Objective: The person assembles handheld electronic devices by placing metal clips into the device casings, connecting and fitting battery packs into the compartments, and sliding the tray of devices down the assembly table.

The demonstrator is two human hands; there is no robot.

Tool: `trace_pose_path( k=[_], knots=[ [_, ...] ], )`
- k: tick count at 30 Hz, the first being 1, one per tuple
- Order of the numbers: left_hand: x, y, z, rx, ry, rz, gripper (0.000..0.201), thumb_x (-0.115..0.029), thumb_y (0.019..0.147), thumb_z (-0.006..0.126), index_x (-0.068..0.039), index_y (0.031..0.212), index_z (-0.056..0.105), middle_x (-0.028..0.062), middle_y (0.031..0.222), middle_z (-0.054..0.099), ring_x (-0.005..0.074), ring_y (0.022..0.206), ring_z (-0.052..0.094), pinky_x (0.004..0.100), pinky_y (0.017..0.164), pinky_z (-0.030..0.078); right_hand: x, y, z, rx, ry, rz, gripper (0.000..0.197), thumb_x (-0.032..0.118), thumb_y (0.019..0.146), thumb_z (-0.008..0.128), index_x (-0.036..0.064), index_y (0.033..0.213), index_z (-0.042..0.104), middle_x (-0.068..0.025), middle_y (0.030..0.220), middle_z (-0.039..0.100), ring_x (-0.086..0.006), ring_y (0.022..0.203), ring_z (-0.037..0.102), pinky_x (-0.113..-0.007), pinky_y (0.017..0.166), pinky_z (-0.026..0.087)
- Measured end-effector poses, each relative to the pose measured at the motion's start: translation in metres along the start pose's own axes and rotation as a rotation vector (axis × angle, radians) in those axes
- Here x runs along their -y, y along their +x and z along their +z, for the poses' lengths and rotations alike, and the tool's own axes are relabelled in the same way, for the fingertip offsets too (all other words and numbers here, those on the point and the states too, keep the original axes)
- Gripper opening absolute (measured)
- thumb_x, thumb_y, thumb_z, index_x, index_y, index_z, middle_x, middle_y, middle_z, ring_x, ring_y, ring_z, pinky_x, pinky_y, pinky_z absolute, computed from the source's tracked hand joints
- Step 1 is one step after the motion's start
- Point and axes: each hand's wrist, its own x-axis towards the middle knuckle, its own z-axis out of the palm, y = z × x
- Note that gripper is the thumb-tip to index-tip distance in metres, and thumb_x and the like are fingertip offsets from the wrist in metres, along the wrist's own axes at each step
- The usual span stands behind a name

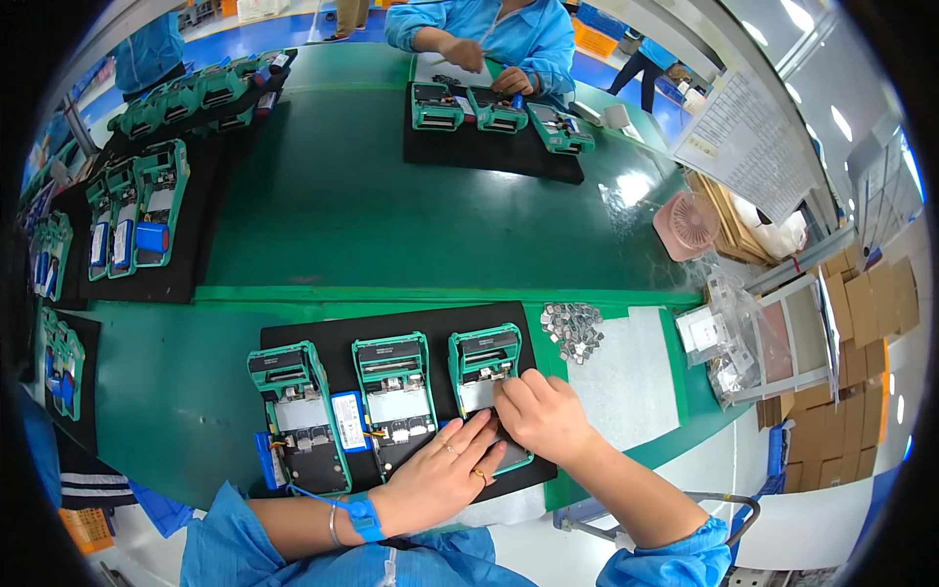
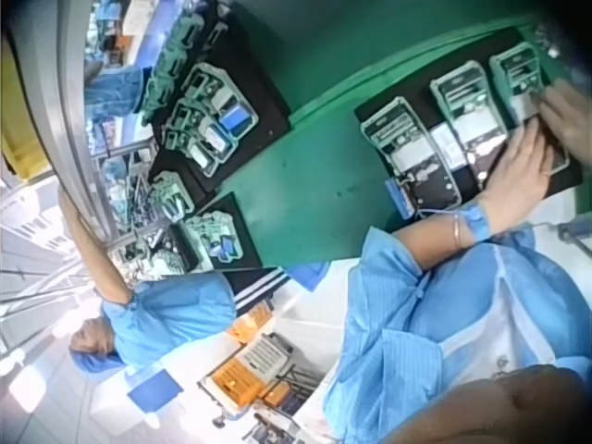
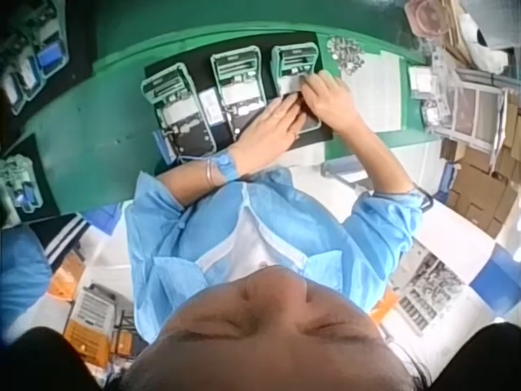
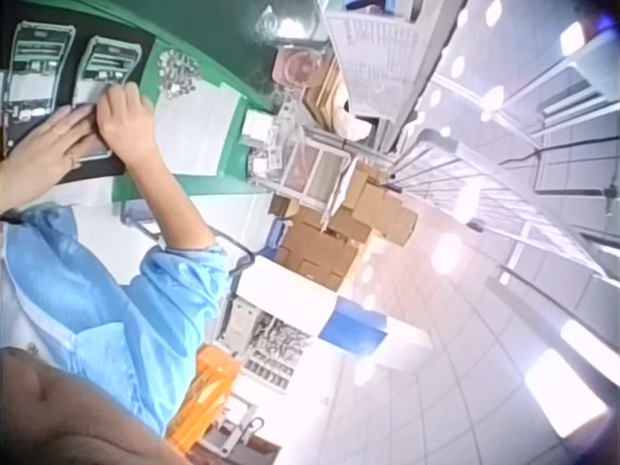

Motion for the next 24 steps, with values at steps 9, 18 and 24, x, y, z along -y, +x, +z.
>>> trace_pose_path(
  k=[9, 18, 24],
  knots=[
    [0.002, -0.001, 0.003, 0.003, 0.017, 0.004, 0.043, -0.026, 0.095, 0.059, 0.0, 0.129, 0.061, 0.0196, 0.135, 0.056, 0.0362, 0.138, 0.044, 0.0484, 0.111, 0.04, -0.006, 0.001, 0.001, -0.002, 0.054, -0.037, 0.025, 0.018, 0.066, 0.067, 0.0082, 0.088, 0.066, 0.0015, 0.078, 0.048, -0.0142, 0.074, 0.054, -0.028, 0.053, 0.044],
    [0.001, 0.0, 0.002, -0.017, -0.031, -0.011, 0.04, -0.02, 0.096, 0.053, 0.004, 0.125, 0.063, 0.0212, 0.134, 0.06, 0.0364, 0.139, 0.045, 0.0464, 0.116, 0.035, -0.008, 0.008, -0.006, 0.025, 0.061, 0.064, 0.021, 0.018, 0.066, 0.068, 0.0107, 0.084, 0.06, 0.0004, 0.079, 0.05, -0.0169, 0.076, 0.055, -0.03, 0.055, 0.048],
    [0.002, -0.002, 0.0, 0.044, 0.011, 0.011, 0.044, -0.026, 0.096, 0.06, 0.0, 0.131, 0.059, 0.0226, 0.141, 0.052, 0.0385, 0.14, 0.041, 0.0505, 0.113, 0.039, -0.003, 0.017, -0.005, 0.117, -0.005, 0.174, 0.02, 0.017, 0.067, 0.069, 0.012, 0.08, 0.055, -0.0016, 0.08, 0.052, -0.0195, 0.077, 0.057, -0.032, 0.056, 0.049]
  ],
)
